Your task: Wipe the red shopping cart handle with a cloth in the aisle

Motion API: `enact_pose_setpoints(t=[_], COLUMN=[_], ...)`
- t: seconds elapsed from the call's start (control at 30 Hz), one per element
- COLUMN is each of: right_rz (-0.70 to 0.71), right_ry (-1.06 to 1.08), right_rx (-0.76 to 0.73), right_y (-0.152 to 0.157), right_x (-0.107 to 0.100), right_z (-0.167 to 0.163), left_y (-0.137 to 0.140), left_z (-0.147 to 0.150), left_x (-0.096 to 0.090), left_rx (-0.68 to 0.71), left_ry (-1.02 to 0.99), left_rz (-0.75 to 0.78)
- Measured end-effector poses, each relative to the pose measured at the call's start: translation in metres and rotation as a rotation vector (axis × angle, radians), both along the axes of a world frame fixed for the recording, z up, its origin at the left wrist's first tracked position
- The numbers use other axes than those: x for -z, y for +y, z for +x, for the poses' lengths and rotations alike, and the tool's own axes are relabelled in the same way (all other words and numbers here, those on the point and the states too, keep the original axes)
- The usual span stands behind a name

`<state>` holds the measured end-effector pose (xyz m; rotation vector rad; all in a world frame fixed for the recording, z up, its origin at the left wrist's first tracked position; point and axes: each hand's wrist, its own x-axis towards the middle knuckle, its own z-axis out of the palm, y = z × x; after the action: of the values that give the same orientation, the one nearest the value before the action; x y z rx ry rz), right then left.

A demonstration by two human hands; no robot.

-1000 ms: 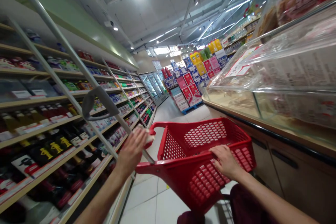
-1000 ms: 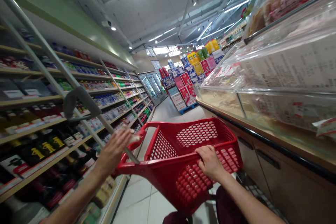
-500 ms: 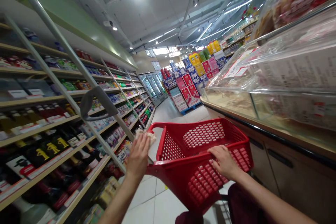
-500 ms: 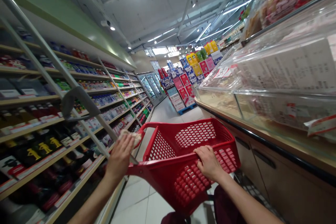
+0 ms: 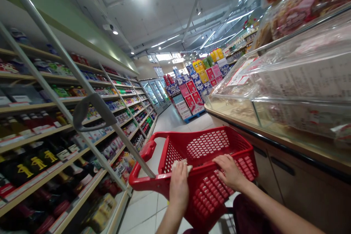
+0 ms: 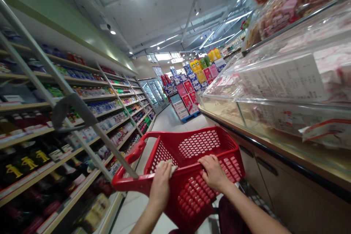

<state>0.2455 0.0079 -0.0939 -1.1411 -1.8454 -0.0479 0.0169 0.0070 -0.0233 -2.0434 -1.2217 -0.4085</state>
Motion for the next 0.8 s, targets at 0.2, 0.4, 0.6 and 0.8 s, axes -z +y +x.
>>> enact_pose_setpoints(t=[0.2, 0.4, 0.6, 0.8], right_rz=[0.006, -0.018, -0.017, -0.138], right_ry=[-0.03, 0.014, 0.177, 0.217], right_rx=[-0.005, -0.018, -0.04, -0.165], right_y=[0.0, 0.0, -0.009, -0.011], right_x=[0.001, 0.005, -0.021, -0.05], right_z=[0.005, 0.006, -0.024, -0.086], left_y=[-0.007, -0.018, -0.003, -0.006], left_z=[-0.011, -0.075, 0.03, 0.033], left_x=[0.008, -0.019, 0.011, -0.015], left_rx=[0.143, 0.006, 0.033, 0.066], left_ry=[0.098, -0.024, -0.289, -0.568], left_rz=[0.013, 0.005, -0.323, -0.628])
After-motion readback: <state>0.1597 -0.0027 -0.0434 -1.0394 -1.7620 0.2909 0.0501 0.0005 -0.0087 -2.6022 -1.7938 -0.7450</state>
